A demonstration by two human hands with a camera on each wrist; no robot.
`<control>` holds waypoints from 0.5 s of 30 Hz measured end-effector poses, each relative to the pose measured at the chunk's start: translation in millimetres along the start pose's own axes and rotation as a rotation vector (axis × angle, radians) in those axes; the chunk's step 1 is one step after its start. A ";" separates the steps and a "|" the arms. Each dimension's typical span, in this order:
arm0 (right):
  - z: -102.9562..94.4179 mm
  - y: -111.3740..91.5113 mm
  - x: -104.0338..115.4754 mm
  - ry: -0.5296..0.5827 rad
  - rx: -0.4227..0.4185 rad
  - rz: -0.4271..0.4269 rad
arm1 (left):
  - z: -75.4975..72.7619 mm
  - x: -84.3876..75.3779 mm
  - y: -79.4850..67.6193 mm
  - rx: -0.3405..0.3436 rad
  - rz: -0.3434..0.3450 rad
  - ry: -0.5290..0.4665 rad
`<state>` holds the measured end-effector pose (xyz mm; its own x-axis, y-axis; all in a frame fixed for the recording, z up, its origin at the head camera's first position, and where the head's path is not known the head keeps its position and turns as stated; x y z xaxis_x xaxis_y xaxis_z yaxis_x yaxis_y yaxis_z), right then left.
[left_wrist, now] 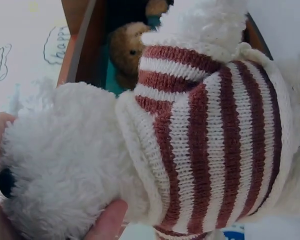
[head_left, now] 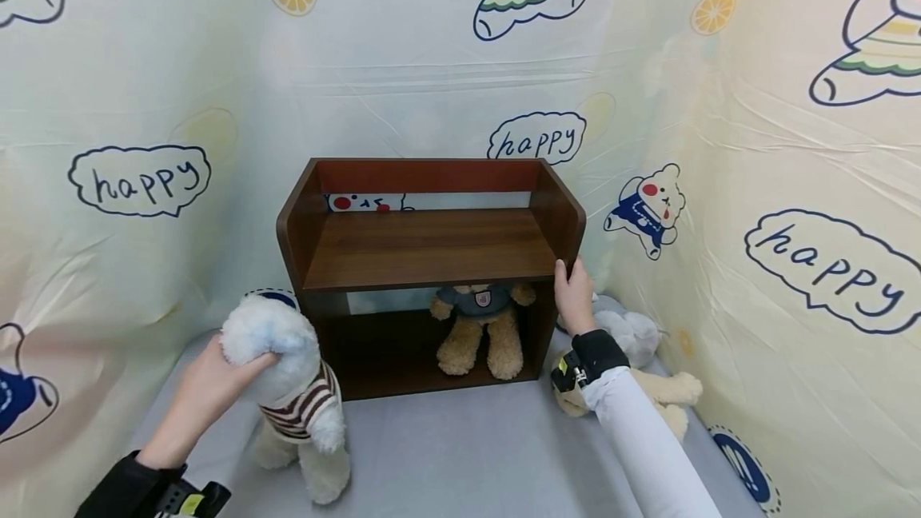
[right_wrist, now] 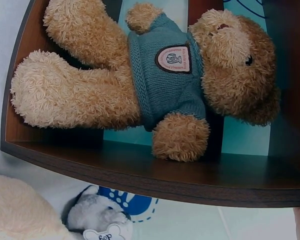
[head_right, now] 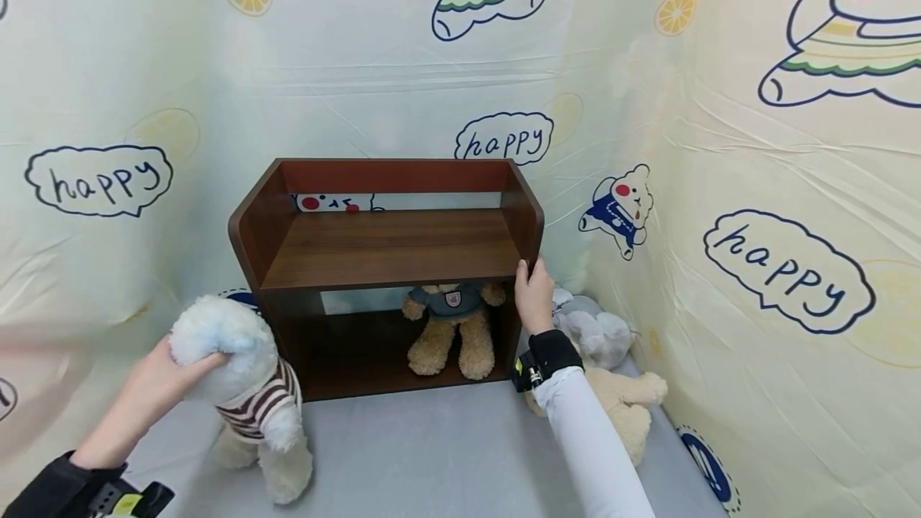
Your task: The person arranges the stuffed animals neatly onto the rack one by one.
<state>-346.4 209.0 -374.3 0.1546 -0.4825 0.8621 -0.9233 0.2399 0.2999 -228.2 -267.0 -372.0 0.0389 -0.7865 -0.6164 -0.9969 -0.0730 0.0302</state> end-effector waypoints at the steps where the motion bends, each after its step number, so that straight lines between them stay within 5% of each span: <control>1: 0.0 0.1 0.2 -0.001 0.000 0.000 | 2.3 -1.4 -0.8 0.009 -0.001 -0.010; 8: -0.1 -0.2 0.5 -0.003 -0.001 0.008 | 19.5 -7.9 -5.9 0.028 -0.056 -0.068; 15: -0.6 -0.9 2.2 -0.014 -0.006 0.001 | 25.5 -11.5 -7.0 -0.137 -0.071 -0.123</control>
<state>-345.0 208.3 -372.4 0.1486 -0.4938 0.8568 -0.9213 0.2457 0.3014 -223.4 -241.8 -385.1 0.0917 -0.6959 -0.7123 -0.9730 -0.2148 0.0846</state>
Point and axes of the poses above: each hand's wrist, its own y-axis towards the middle knuckle, its own z-axis out of the palm, x = y × z, the point moved 3 cm from there along y, towards the middle knuckle, and after that the axes turned 3 degrees about x, right-handed, at the moved point
